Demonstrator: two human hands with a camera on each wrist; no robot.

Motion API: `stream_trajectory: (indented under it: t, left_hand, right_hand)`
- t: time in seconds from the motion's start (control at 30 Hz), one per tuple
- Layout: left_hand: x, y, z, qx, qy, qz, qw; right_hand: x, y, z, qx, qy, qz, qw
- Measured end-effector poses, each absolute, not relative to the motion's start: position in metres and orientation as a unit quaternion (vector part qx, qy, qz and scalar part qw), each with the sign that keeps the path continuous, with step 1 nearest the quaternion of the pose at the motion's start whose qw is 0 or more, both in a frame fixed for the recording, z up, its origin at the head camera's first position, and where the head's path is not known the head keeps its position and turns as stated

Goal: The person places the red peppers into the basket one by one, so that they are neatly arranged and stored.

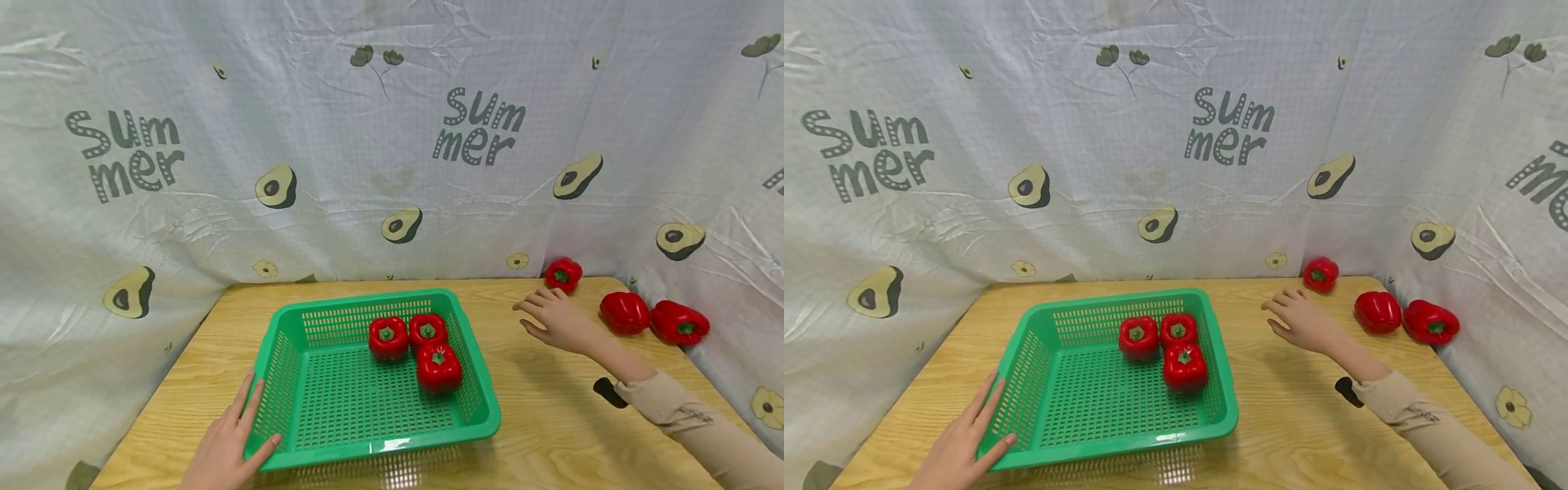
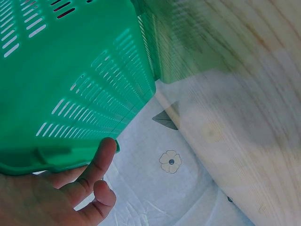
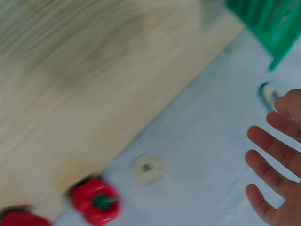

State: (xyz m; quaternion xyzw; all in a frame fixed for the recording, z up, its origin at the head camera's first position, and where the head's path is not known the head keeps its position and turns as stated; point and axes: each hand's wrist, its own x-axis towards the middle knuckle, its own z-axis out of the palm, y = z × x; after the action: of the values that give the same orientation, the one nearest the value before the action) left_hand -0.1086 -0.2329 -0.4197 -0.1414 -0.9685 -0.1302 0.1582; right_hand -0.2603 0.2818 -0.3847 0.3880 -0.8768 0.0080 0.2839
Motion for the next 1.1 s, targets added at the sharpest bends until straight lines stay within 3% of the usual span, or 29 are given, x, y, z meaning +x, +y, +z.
stream_trajectory:
  t: [0.37, 0.6, 0.83, 1.1]
  left_hand:
    - [-0.109, -0.231, -0.421, -0.142, -0.969, -0.127, 0.159]
    - [-0.109, -0.231, -0.42, -0.142, -0.968, -0.128, 0.162]
    - [-0.108, -0.232, -0.418, -0.137, -0.97, -0.125, 0.156]
    - [-0.107, -0.231, -0.416, -0.13, -0.972, -0.121, 0.151]
  right_hand:
    - [-0.276, 0.344, -0.407, 0.279, -0.915, -0.032, 0.291]
    - [-0.283, 0.374, -0.415, 0.177, -0.95, -0.035, 0.257]
    - [-0.294, 0.399, -0.424, 0.129, -0.954, -0.037, 0.27]
    - [-0.303, 0.417, -0.422, 0.074, -0.974, -0.025, 0.21]
